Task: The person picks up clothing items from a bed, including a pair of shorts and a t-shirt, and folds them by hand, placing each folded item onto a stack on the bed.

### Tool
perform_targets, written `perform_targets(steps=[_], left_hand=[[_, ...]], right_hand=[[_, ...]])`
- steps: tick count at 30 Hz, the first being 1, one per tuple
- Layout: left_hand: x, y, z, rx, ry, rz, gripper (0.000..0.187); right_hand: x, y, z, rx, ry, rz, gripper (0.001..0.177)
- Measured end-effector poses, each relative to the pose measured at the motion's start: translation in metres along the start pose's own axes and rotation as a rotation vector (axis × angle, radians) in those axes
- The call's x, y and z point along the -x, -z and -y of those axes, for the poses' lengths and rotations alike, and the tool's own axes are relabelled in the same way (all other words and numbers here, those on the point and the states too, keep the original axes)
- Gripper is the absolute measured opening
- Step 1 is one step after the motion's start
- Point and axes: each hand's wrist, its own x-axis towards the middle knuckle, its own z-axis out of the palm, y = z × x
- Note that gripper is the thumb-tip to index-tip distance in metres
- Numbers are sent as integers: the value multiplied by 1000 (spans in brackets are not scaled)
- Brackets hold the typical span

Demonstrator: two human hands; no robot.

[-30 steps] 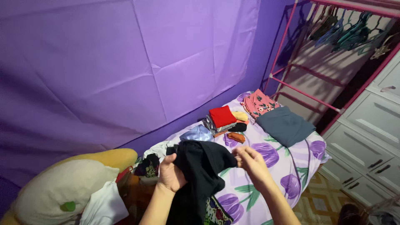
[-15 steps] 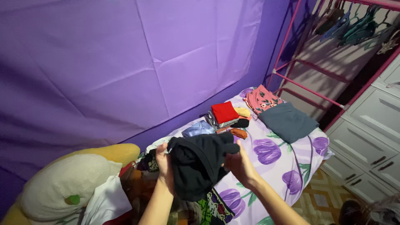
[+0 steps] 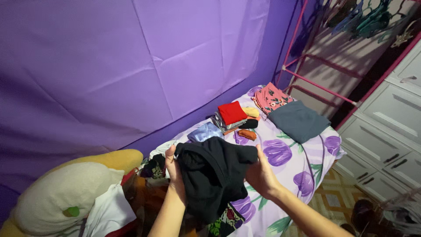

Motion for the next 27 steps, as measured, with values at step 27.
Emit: perform_targets(steps=[27], left_hand=[[-3,-7,11,-76,133,-1,63]], right_hand=[[-2,20,21,164,-76,-24,60]])
